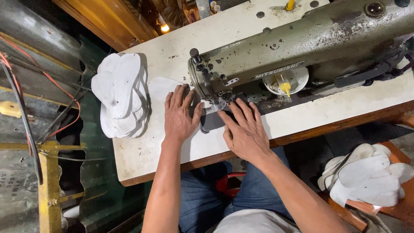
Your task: The person uses a sewing machine to stitch white shoe insoles. They guide the insoles under the needle, sew along the edges, and then remove them to place on a growing stack. The person repeats this process for multiple insoles.
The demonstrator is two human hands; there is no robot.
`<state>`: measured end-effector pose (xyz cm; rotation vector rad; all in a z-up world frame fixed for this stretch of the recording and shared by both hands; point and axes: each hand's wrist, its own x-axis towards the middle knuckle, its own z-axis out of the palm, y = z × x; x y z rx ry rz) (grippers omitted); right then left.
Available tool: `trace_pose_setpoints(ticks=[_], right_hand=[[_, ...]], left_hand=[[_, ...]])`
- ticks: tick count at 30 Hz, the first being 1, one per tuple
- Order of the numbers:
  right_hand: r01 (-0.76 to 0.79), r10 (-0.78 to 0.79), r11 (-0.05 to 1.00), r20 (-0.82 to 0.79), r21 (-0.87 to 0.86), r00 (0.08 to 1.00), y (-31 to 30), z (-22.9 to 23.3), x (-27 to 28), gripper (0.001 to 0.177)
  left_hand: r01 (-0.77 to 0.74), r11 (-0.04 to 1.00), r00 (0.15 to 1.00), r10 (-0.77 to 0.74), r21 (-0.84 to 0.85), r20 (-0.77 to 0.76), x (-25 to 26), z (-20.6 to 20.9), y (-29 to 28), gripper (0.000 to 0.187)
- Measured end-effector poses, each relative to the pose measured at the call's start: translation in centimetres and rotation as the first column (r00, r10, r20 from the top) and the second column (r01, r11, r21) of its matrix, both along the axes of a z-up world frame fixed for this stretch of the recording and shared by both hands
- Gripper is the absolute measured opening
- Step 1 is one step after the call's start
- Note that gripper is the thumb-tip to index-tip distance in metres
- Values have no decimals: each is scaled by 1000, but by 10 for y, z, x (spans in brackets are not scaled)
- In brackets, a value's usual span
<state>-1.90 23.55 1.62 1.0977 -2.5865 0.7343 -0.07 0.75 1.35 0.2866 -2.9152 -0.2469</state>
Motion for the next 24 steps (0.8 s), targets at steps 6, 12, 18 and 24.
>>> trace_pose_setpoints(ticks=[6, 12, 18, 24], right_hand=[[9, -9, 999, -10, -40, 1000, 0, 3, 1, 39], [14, -15, 999, -27, -49, 1000, 0, 6, 2, 38], [5, -12, 996, -76, -92, 997, 0, 2, 3, 34], [12, -23, 997, -152, -71, 988, -1, 1, 4, 31]], left_hand=[[-54, 998, 997, 53, -23, -55, 0, -11, -3, 56], [-147, 989, 979, 150, 31, -140, 7, -18, -5, 54], [-61, 996, 931, 78, 57, -358, 38, -22, 15, 44], [-284, 937, 931, 320, 206, -174, 87, 11, 45, 65]])
